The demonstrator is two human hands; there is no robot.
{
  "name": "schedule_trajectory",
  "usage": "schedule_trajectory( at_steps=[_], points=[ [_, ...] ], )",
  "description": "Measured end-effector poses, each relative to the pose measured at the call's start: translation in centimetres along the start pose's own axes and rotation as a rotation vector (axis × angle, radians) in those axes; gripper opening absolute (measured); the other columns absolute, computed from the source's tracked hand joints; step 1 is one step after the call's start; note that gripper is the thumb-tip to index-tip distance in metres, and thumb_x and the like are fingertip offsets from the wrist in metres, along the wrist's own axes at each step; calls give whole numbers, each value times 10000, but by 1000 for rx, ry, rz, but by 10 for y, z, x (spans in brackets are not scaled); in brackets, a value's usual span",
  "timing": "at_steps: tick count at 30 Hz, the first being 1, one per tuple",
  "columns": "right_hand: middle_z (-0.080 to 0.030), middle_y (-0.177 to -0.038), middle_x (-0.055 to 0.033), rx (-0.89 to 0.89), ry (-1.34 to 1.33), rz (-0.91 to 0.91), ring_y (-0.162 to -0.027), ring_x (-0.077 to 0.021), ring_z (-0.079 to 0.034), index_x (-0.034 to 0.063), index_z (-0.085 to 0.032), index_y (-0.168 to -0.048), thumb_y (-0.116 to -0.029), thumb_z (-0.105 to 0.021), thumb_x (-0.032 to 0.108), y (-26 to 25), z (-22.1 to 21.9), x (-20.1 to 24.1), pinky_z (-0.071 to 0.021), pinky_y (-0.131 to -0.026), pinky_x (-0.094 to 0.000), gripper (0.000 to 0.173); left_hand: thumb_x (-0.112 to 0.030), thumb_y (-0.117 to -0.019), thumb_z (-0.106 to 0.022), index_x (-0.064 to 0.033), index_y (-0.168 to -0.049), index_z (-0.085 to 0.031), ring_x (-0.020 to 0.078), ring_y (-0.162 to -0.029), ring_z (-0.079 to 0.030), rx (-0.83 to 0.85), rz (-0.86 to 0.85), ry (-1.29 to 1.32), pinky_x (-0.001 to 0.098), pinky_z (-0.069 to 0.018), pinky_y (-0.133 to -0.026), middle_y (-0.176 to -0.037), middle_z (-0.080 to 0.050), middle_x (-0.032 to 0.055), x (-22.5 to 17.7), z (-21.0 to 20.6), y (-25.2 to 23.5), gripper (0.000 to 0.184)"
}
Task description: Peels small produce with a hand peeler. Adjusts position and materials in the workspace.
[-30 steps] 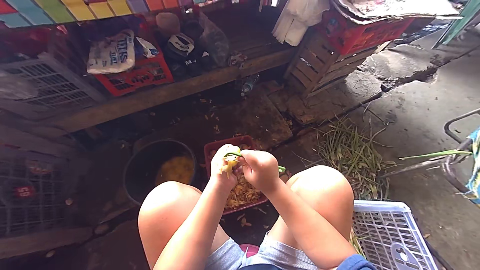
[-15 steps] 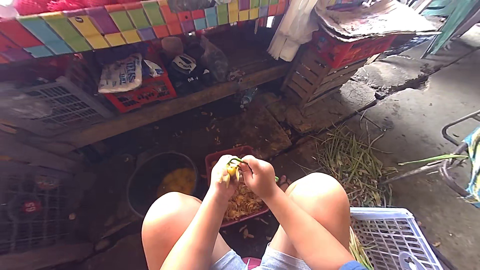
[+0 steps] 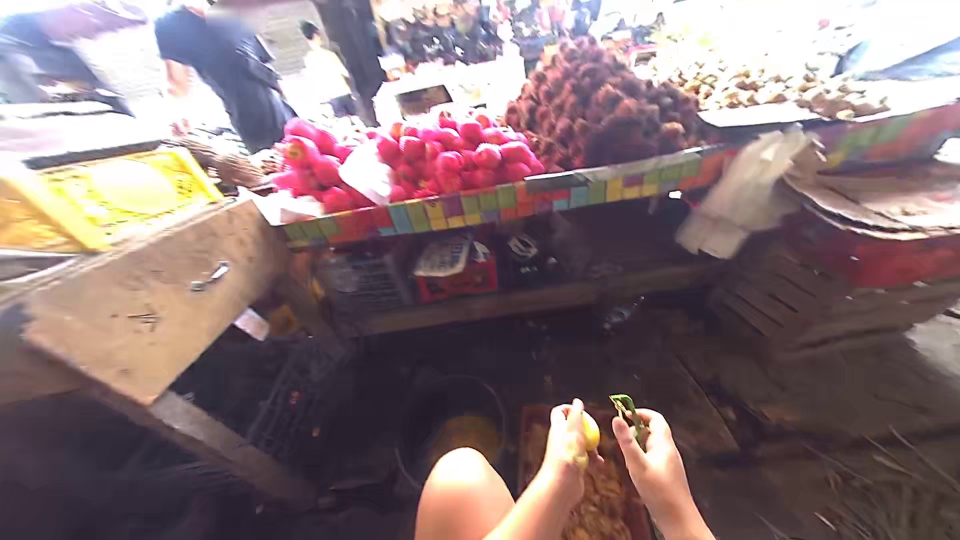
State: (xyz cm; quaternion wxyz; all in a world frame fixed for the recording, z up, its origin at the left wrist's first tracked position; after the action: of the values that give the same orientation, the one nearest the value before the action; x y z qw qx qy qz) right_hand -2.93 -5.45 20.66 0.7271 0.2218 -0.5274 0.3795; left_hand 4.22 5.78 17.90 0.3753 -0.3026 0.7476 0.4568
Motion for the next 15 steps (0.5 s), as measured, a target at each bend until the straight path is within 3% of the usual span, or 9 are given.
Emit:
schedule_trajectory(
  at_steps=[3,5,7,9,11,13,15],
  points=[
    [-647,-977,-173,53,28,53,-812,-263,-616,-55,-499,-1354,-771,-715,617,11,-9,8,-525,-734,-519,915,-204,-1067,-530,38,-1401,-374,179,-836,-595,-20,-260,-86,351,-530,-764,-1022,-585,157,-3,-1,-1,440],
    [-651,-1048,-258,135,41,49,-892,-363,-645,-74,-462,-1388,-774,-821,427,16,-14,10,-519,-796,-597,869,-185,-1057,-548,44,-1390,-370,194,-897,-620,-25,-372,-92,371,-549,-830,-1068,-582,179,-5,1,-1,442],
    [-622,-1078,-255,214,22,6,-910,-326,-627,-85,-410,-1414,-795,-819,255,16,-16,11,-522,-822,-536,816,-197,-1069,-528,48,-1404,-362,212,-926,-620,-52,-403,-115,384,-541,-855,-1102,-580,201,-8,3,-1,447],
    [-582,-1077,-238,264,22,-19,-893,-288,-603,-96,-371,-1429,-790,-746,71,15,-13,13,-519,-805,-475,759,-212,-1082,-487,40,-1416,-351,218,-931,-609,-68,-368,-108,389,-530,-850,-1113,-573,202,-7,4,-1,440],
    [-592,-1062,-252,246,89,-13,-886,-322,-624,-102,-376,-1434,-754,-633,-72,14,-7,12,-527,-786,-495,727,-235,-1099,-461,19,-1428,-351,233,-935,-600,-94,-307,-74,397,-521,-828,-1138,-571,207,-7,5,-1,431],
    [-590,-1060,-243,225,83,-17,-877,-297,-616,-98,-379,-1433,-778,-610,-60,12,-6,6,-521,-781,-470,695,-235,-1102,-454,12,-1446,-331,261,-984,-598,-105,-286,-57,420,-519,-853,-1186,-566,227,-9,7,-2,441],
    [-564,-1061,-202,233,-8,-9,-865,-219,-588,-95,-379,-1420,-862,-687,69,14,-11,4,-514,-789,-401,659,-232,-1105,-451,6,-1442,-326,260,-987,-593,-100,-264,-25,419,-514,-859,-1193,-553,228,-7,7,-1,432]
  ],
)
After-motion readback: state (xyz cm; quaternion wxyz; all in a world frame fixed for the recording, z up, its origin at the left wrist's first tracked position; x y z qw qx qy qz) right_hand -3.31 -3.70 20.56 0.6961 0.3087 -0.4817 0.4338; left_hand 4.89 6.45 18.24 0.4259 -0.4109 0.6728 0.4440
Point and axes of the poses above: each hand's wrist, its own y-axis away from the middle knuckle, its own z-axis out of the back of the hand, x = y × z, the point moved 7 cm from there along -y, towards the middle knuckle
